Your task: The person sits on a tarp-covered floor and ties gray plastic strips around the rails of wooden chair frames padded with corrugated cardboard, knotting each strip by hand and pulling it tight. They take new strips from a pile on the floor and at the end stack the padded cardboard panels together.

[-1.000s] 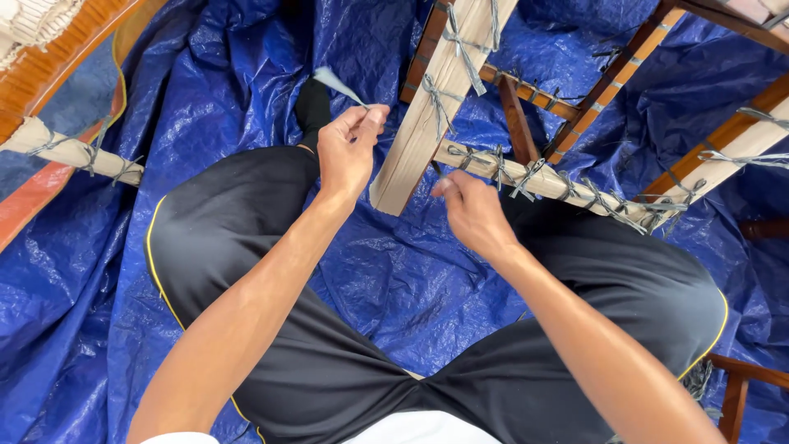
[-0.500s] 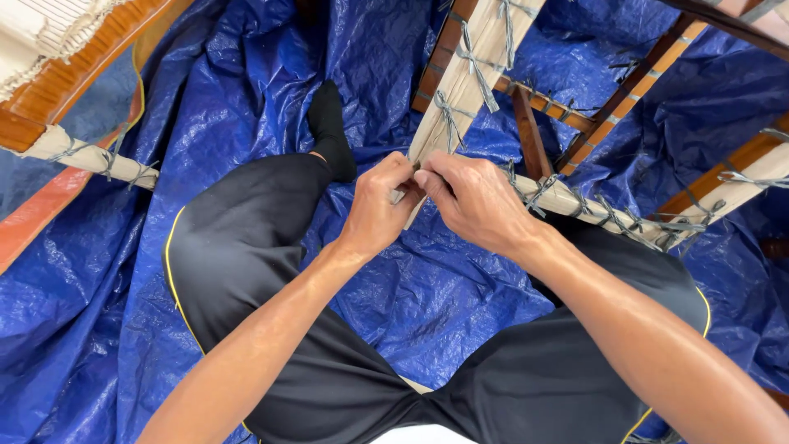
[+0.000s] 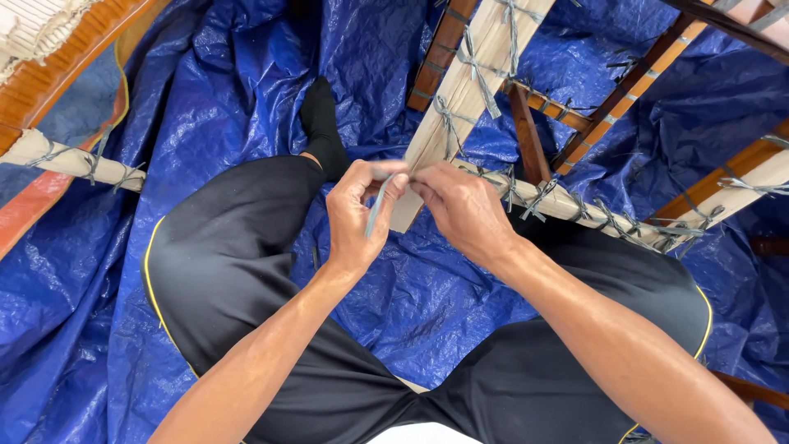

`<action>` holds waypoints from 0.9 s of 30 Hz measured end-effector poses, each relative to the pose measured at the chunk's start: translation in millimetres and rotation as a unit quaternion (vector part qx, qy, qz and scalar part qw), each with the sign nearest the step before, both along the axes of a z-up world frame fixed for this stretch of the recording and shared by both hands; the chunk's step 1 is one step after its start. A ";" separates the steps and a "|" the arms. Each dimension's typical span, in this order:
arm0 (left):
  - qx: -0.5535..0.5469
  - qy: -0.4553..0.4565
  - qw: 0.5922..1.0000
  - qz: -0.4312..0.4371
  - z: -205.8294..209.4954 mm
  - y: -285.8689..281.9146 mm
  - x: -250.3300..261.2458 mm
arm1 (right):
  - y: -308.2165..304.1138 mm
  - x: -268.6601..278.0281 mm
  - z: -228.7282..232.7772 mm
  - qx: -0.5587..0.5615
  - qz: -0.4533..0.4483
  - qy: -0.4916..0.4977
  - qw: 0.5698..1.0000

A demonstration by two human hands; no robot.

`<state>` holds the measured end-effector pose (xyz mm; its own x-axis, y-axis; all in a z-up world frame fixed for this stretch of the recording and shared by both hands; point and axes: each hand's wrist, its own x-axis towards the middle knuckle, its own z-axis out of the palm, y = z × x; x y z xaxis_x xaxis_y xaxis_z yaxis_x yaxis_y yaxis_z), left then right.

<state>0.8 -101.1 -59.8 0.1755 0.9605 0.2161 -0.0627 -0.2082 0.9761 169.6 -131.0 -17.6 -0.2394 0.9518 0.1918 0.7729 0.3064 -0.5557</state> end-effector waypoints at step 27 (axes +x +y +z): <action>0.236 0.181 0.955 0.016 19.2 13.9 -4.2 | -1.6 -2.3 -10.3 0.027 0.007 0.076 0.997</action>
